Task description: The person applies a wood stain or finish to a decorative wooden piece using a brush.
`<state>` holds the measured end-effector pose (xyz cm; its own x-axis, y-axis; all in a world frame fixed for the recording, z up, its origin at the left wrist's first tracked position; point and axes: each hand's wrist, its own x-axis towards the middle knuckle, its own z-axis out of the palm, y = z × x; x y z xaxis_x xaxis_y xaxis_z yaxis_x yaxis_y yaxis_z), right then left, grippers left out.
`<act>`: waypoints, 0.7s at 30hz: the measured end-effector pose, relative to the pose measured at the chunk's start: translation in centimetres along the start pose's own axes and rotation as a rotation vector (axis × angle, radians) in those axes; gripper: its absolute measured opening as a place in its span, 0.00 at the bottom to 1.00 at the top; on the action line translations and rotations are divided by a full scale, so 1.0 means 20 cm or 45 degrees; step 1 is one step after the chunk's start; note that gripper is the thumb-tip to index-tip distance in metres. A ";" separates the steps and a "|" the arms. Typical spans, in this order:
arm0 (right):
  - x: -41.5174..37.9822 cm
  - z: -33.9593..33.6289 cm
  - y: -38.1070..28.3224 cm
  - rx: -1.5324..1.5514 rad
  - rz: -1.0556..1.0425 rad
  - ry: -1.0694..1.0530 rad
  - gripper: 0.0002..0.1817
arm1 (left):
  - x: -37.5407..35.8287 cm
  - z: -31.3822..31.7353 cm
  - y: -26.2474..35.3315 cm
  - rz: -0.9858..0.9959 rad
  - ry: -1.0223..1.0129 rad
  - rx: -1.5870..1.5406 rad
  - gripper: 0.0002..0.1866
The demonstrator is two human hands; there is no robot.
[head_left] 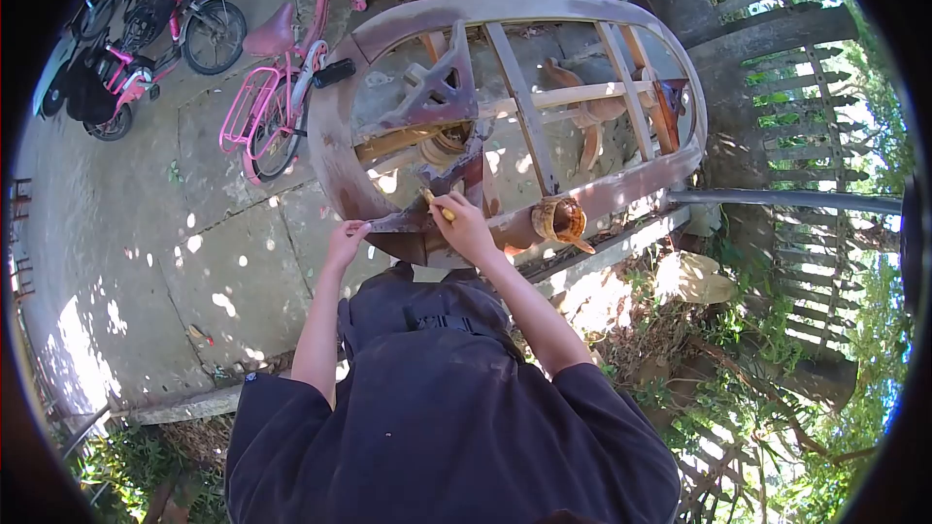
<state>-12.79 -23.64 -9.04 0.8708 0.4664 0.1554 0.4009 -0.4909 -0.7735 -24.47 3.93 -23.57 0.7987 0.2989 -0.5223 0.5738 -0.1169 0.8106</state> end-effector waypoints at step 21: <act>0.10 -0.09 0.49 1.171 0.794 0.745 0.12 | -0.11 0.08 0.02 -0.415 -0.032 -0.363 0.40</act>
<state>-6.61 -28.80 -15.21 0.9304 -0.1715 -0.3240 -0.2655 0.2941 -0.9181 -25.76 1.77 -22.56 0.5901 0.2536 -0.7664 0.7265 0.2472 0.6412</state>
